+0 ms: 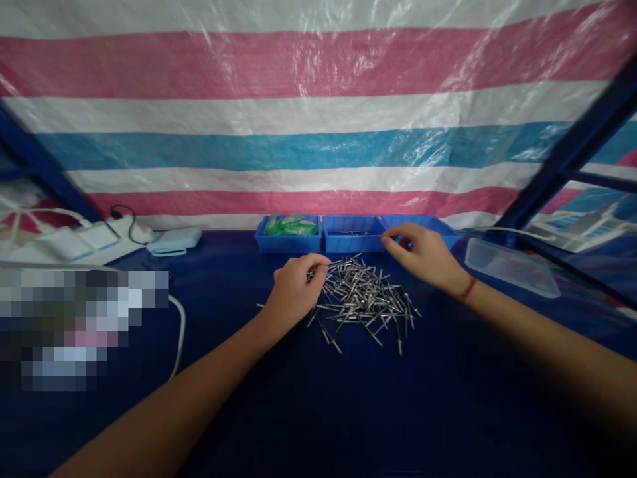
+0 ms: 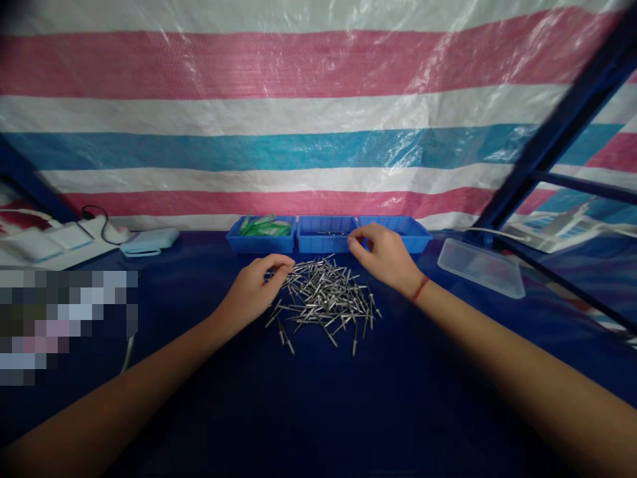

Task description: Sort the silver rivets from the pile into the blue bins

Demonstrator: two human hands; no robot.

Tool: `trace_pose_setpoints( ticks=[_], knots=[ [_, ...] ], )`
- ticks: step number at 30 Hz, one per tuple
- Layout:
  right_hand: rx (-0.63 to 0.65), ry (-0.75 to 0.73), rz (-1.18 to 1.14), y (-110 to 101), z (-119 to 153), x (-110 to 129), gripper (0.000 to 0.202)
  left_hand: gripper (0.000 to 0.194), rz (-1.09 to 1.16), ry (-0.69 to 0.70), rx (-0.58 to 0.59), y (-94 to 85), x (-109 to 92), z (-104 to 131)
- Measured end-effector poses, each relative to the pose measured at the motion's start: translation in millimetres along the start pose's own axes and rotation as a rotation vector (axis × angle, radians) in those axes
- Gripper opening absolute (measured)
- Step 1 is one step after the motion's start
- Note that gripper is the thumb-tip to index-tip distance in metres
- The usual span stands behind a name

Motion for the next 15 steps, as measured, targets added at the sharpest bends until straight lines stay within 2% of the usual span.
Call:
trace_pose_setpoints(
  ticks=[4,7,9,12,15],
  knots=[
    [0.016,0.014,-0.084,16.6,23.2,-12.0,0.02,0.025,-0.2,0.077,0.118,16.3,-6.3,-1.5],
    [0.023,0.037,-0.132,25.3,27.9,-22.6,0.019,0.031,-0.327,0.152,0.188,30.7,-12.7,0.3],
    [0.014,0.029,-0.146,23.3,28.1,-21.9,0.018,0.032,-0.377,0.185,0.219,37.5,-15.6,1.3],
    [-0.056,-0.092,-0.161,5.7,33.1,4.3,0.017,0.027,-0.417,0.194,0.228,39.1,-17.1,1.2],
    [-0.095,-0.347,-0.227,-12.1,53.3,58.1,0.018,0.023,-0.426,0.183,0.217,35.4,-17.0,0.0]
  ],
)
Point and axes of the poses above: each hand's wrist, its own z-axis away from the middle knuckle, its own y-axis out of the palm, x = y × z, the point moved 10 cm from there along -z, towards the middle knuckle, and after that the axes turned 10 degrees about x, right-handed, at the moved point
